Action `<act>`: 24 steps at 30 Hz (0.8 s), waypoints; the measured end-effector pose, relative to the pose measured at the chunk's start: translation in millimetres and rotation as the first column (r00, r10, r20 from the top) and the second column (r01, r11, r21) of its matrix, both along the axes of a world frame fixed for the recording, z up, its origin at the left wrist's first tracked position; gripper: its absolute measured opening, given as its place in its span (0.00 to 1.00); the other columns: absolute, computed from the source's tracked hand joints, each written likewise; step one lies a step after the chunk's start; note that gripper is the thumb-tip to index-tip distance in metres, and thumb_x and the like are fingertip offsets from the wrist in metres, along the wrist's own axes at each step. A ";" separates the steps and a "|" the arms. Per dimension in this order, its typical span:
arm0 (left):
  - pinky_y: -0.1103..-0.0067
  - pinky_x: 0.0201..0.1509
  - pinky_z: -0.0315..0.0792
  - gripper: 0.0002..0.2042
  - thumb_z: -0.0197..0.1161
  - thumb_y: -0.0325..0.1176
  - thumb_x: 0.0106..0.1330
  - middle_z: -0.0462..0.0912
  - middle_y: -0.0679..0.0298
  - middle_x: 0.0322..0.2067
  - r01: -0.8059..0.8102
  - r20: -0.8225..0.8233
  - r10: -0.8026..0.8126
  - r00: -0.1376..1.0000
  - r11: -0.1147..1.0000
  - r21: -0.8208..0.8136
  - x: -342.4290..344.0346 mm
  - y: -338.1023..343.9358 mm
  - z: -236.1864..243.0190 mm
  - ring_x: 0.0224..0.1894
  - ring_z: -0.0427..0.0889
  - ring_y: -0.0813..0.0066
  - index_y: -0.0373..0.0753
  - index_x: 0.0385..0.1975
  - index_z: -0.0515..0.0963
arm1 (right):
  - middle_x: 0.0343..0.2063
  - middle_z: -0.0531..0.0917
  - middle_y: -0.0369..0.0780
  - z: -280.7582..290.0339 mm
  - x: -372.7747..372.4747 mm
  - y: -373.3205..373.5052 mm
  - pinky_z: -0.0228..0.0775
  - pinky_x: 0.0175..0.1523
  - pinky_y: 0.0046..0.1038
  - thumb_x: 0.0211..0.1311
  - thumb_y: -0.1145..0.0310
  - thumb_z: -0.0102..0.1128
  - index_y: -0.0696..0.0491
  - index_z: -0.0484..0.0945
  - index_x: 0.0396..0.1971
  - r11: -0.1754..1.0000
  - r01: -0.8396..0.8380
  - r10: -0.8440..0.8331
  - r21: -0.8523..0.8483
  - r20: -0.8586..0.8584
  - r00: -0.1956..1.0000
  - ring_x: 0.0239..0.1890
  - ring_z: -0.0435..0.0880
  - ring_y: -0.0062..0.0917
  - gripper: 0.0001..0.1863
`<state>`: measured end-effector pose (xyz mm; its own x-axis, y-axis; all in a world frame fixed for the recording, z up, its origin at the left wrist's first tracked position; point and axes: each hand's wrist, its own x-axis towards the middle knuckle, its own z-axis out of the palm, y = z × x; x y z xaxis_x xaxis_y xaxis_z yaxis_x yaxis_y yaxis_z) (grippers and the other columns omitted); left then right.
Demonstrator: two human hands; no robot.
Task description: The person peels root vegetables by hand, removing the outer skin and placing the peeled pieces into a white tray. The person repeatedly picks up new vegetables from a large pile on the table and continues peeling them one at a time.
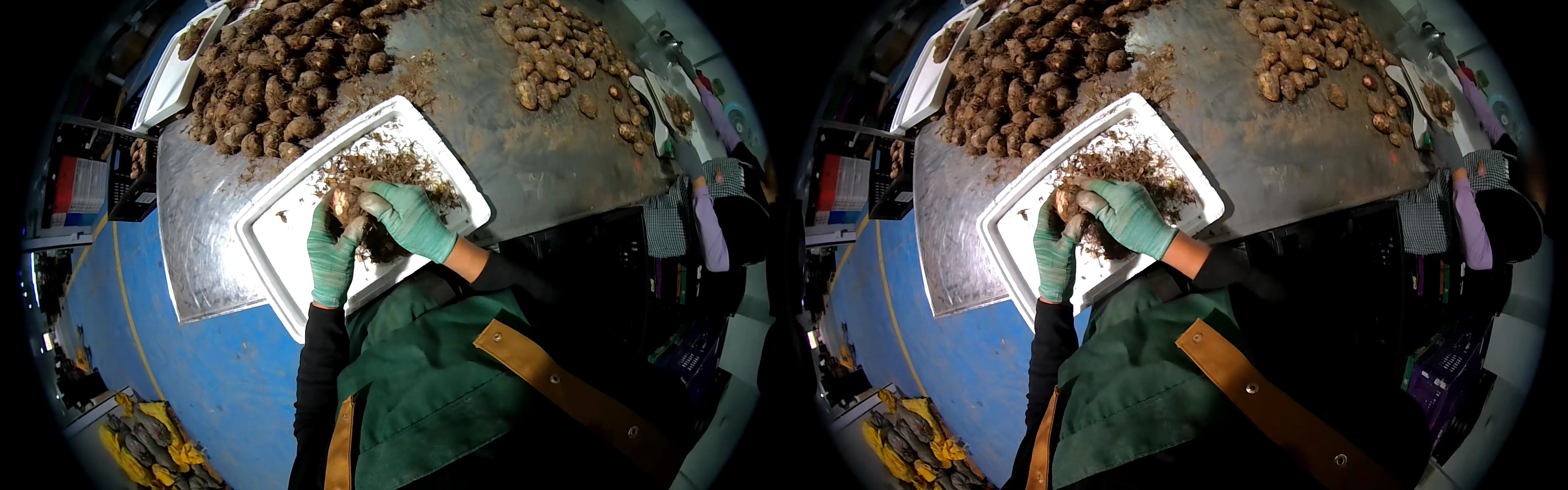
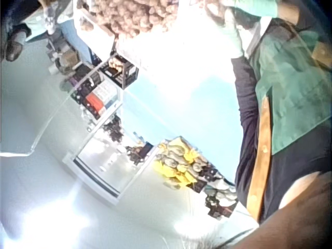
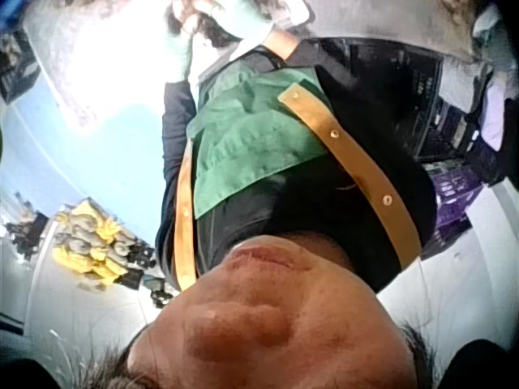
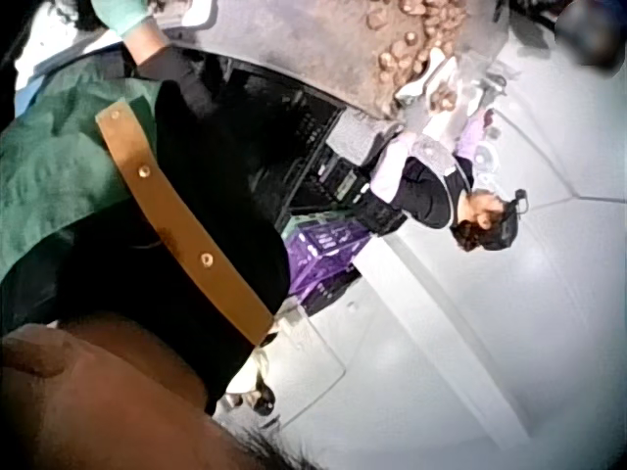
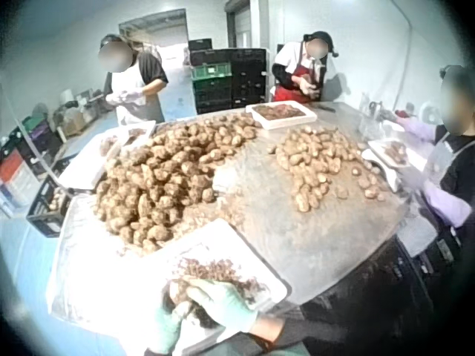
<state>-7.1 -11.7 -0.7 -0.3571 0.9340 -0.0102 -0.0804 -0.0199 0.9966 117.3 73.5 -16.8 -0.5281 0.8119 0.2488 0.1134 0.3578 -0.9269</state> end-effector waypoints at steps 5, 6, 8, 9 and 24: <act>0.77 0.54 0.67 0.31 0.66 0.34 0.57 0.71 0.56 0.49 0.000 0.055 0.002 0.999 0.999 -0.038 1.8 -5.5 1.2 0.51 0.70 0.71 0.30 0.58 0.59 | 0.23 0.78 0.47 21.6 -1.3 4.3 0.69 0.35 0.38 0.62 0.49 0.46 0.55 0.73 0.29 0.996 -0.008 -0.019 0.087 0.302 0.953 0.29 0.78 0.42 0.21; 0.77 0.53 0.68 0.32 0.66 0.36 0.56 0.71 0.57 0.48 0.000 -0.004 0.000 1.000 1.000 -0.021 1.2 -5.4 -4.1 0.49 0.71 0.72 0.30 0.57 0.60 | 0.18 0.71 0.48 13.4 -6.8 5.7 0.64 0.28 0.38 0.61 0.53 0.49 0.56 0.68 0.21 0.989 -0.030 0.007 0.144 0.160 0.987 0.22 0.73 0.44 0.21; 0.78 0.52 0.68 0.34 0.67 0.39 0.55 0.71 0.58 0.48 0.025 0.060 -0.022 0.998 0.999 -0.045 -3.3 -10.4 -1.2 0.49 0.72 0.72 0.30 0.57 0.60 | 0.16 0.70 0.48 11.4 -11.2 9.8 0.63 0.27 0.39 0.62 0.53 0.48 0.56 0.67 0.20 0.968 -0.094 0.064 0.232 0.135 0.989 0.22 0.72 0.44 0.20; 0.78 0.52 0.68 0.34 0.67 0.41 0.55 0.71 0.58 0.47 0.036 0.092 -0.031 0.995 0.998 -0.057 -5.5 -13.3 -0.7 0.48 0.72 0.72 0.30 0.57 0.60 | 0.15 0.69 0.48 10.2 -12.4 10.4 0.63 0.27 0.39 0.62 0.54 0.47 0.56 0.67 0.20 0.953 -0.126 0.094 0.277 0.125 0.988 0.21 0.72 0.44 0.20; 0.80 0.52 0.67 0.32 0.52 0.50 0.64 0.70 0.60 0.52 0.203 0.309 -0.209 0.928 0.978 0.054 -33.7 -6.4 15.8 0.50 0.71 0.77 0.31 0.60 0.58 | 0.33 0.77 0.36 26.1 9.5 24.1 0.75 0.33 0.20 0.63 0.61 0.52 0.55 0.67 0.55 0.557 -0.531 0.322 -0.638 -0.423 0.847 0.28 0.78 0.18 0.23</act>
<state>-40.8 -18.2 15.2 -0.1388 0.9879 -0.0694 -0.3914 0.0097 0.9202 126.8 97.6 9.2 -0.8709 0.4727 -0.1348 -0.1221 -0.4737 -0.8722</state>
